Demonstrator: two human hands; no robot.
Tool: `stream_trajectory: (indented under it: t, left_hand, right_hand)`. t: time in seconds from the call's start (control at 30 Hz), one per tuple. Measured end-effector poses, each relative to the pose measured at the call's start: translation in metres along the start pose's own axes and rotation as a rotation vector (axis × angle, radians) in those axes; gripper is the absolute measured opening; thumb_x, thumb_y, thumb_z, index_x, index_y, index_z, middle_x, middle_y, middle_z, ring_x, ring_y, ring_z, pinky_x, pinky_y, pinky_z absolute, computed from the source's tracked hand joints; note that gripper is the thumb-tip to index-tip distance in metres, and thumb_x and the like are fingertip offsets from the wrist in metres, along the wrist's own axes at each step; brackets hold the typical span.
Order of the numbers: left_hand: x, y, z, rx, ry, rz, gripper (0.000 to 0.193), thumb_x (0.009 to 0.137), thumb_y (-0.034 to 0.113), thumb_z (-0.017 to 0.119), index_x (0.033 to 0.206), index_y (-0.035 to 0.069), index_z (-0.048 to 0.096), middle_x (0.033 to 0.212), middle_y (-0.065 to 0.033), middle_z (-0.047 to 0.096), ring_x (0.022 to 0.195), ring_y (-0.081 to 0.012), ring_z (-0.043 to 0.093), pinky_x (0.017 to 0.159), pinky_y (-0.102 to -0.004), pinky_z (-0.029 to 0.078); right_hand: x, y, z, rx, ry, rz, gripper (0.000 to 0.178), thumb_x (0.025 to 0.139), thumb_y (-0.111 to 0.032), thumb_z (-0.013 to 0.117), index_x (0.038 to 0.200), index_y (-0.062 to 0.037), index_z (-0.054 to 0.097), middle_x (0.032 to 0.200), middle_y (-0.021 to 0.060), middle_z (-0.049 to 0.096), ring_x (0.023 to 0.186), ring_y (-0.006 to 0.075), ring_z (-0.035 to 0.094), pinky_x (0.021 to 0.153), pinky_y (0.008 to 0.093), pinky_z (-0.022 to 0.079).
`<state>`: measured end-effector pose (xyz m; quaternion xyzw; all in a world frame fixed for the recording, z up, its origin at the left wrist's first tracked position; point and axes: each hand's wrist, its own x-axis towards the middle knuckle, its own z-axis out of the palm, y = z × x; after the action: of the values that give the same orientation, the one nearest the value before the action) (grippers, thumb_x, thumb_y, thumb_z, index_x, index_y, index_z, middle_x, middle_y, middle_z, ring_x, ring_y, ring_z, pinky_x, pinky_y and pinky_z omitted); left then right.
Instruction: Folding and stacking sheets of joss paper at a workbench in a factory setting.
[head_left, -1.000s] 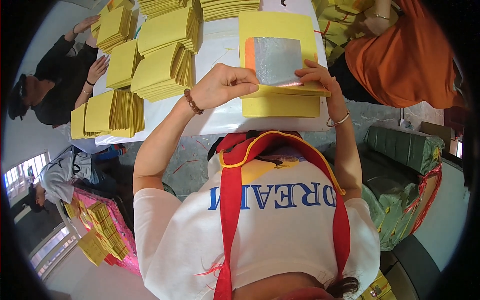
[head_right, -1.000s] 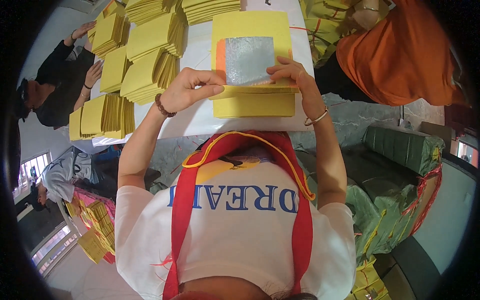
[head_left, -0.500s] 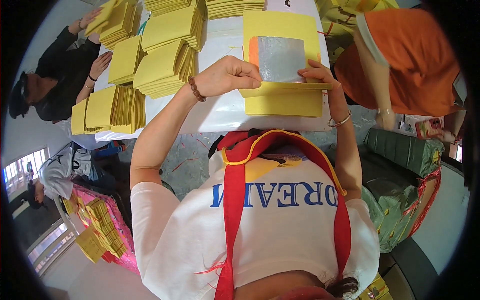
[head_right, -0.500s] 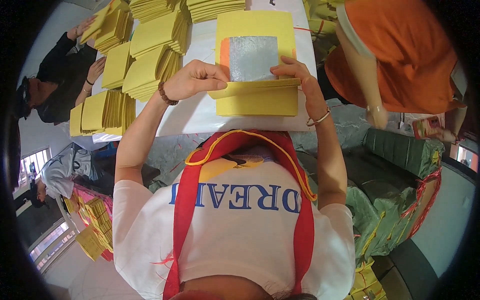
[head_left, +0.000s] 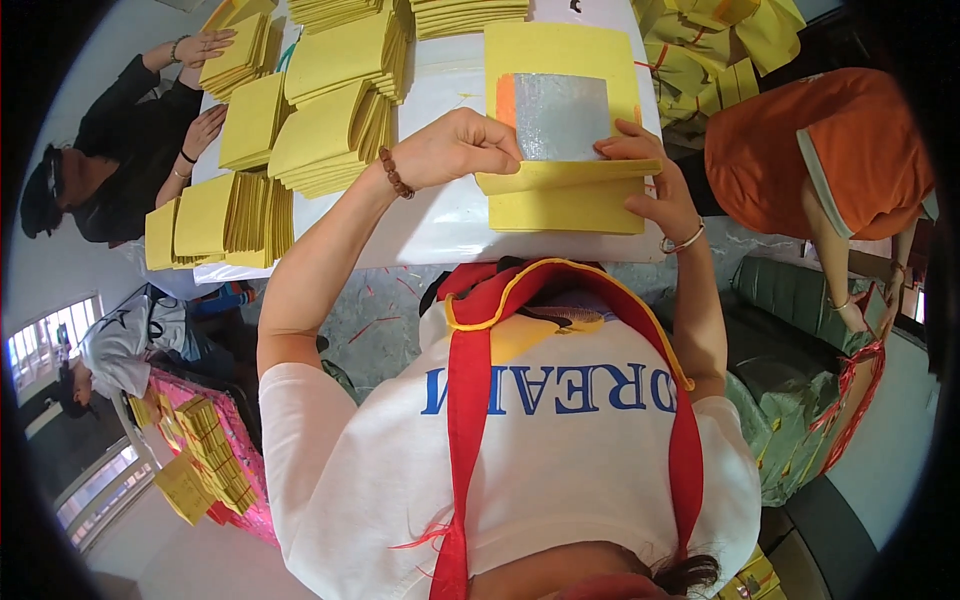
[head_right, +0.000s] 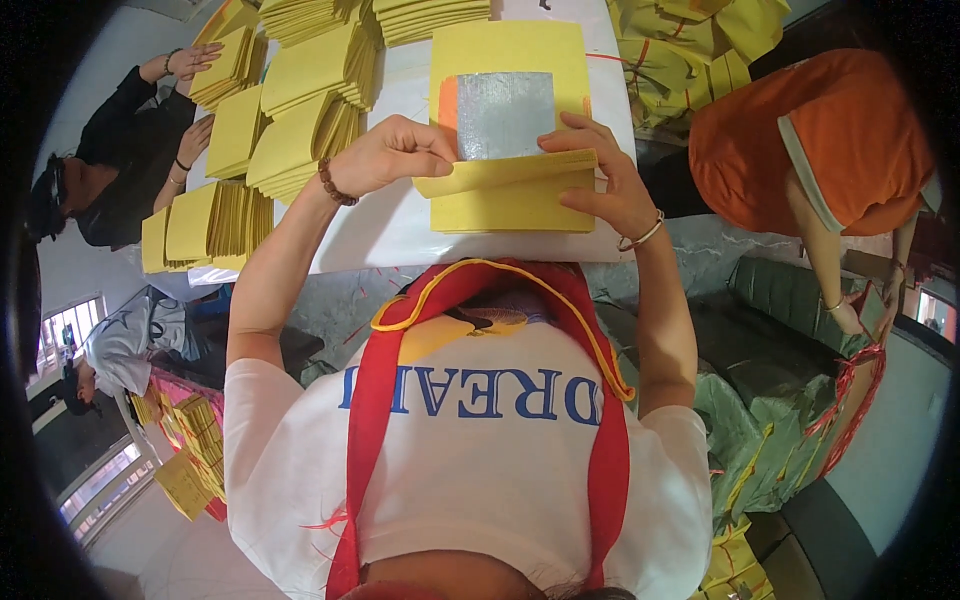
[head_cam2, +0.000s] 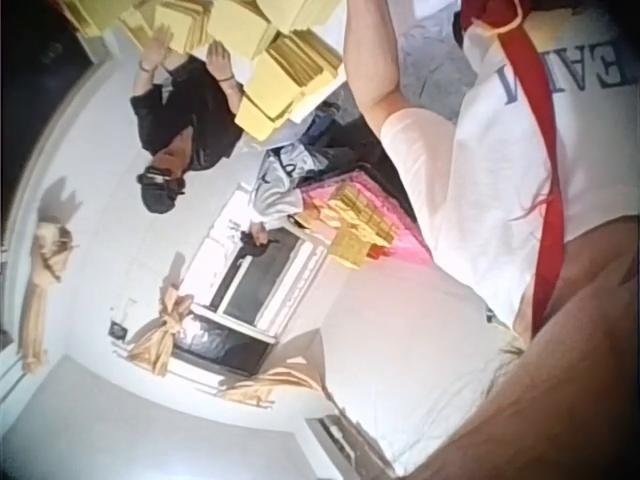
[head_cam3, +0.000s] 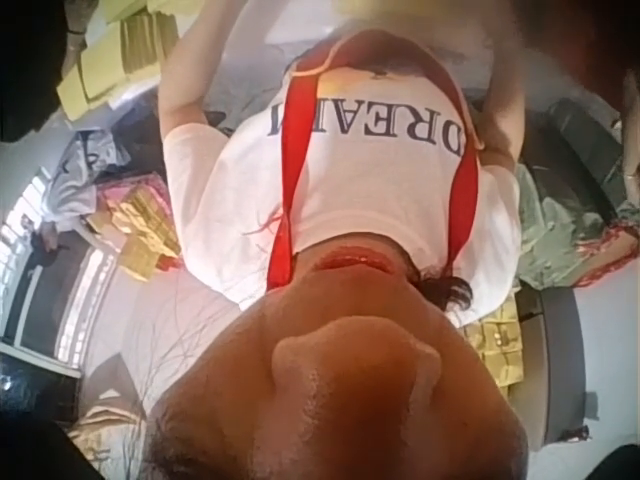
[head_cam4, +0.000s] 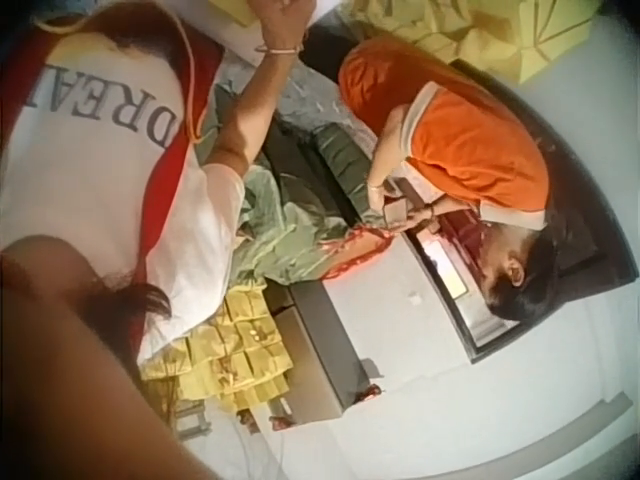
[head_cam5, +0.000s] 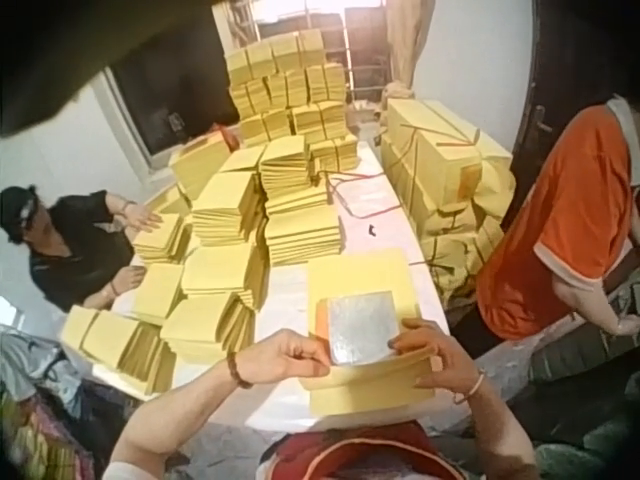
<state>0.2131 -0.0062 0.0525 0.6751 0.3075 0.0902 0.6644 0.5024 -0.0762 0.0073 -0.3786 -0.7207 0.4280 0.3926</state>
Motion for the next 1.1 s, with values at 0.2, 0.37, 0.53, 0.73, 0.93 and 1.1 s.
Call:
stream_trajectory:
  t: [0.2,0.37,0.53,0.73,0.93,1.1]
  left_hand:
    - [0.002,0.0,-0.002,0.054,-0.019,-0.006,0.011,0.081,0.008,0.058,0.082,0.0,0.065,0.075,0.0023,0.058,0.072,-0.0046,0.05,0.067,-0.0206,0.041]
    - [0.003,-0.003,0.001,0.002,-0.001,0.035,0.015,0.078,0.014,0.06,0.08,0.0,0.066,0.067,0.0023,0.057,0.065,-0.004,0.047,0.06,-0.0205,0.037]
    - [0.004,-0.001,0.0,0.027,-0.014,0.034,0.015,0.078,0.014,0.06,0.079,0.0,0.065,0.066,0.0023,0.056,0.064,-0.0043,0.047,0.06,-0.0207,0.037]
    - [0.005,-0.001,0.0,0.031,-0.05,0.027,0.013,0.078,0.013,0.059,0.078,0.0,0.065,0.066,0.0024,0.056,0.064,-0.0043,0.046,0.059,-0.0212,0.037]
    - [0.004,-0.001,0.001,0.022,-0.037,0.034,0.013,0.079,0.012,0.059,0.079,0.0,0.064,0.067,0.0024,0.056,0.065,-0.0045,0.048,0.061,-0.0209,0.039]
    - [-0.004,0.009,0.003,0.088,-0.002,-0.022,0.021,0.079,0.017,0.063,0.093,0.001,0.064,0.08,-0.003,0.062,0.078,-0.009,0.053,0.07,-0.0248,0.042]
  right_hand:
    - [0.001,-0.005,0.0,-0.094,-0.046,0.081,0.074,0.069,-0.061,0.06,0.116,-0.0033,0.056,0.121,0.008,0.055,0.131,0.0288,0.028,0.108,0.042,0.019]
    - [-0.001,0.006,-0.002,0.094,-0.01,0.062,0.094,0.066,-0.085,0.037,0.119,-0.0085,0.055,0.123,0.0058,0.053,0.133,0.0275,0.025,0.107,0.0436,0.021]
    - [0.0,0.004,0.0,0.143,-0.007,0.097,0.104,0.067,-0.086,0.03,0.121,-0.0006,0.051,0.122,0.0104,0.054,0.133,0.0223,0.023,0.107,0.0373,0.021]
    - [0.0,0.006,-0.001,0.085,0.003,0.087,0.096,0.069,-0.082,0.035,0.12,-0.002,0.053,0.122,0.0098,0.054,0.133,0.0224,0.023,0.108,0.0381,0.02]
    - [0.002,-0.005,-0.001,0.079,-0.011,0.078,0.07,0.071,-0.061,0.057,0.118,-0.0084,0.056,0.121,0.0061,0.055,0.132,0.0264,0.026,0.108,0.0411,0.02]
    - [0.001,0.004,-0.003,-0.023,-0.045,-0.005,0.03,0.078,-0.019,0.064,0.105,-0.0084,0.063,0.117,0.0049,0.058,0.129,0.0272,0.031,0.106,0.0403,0.024]
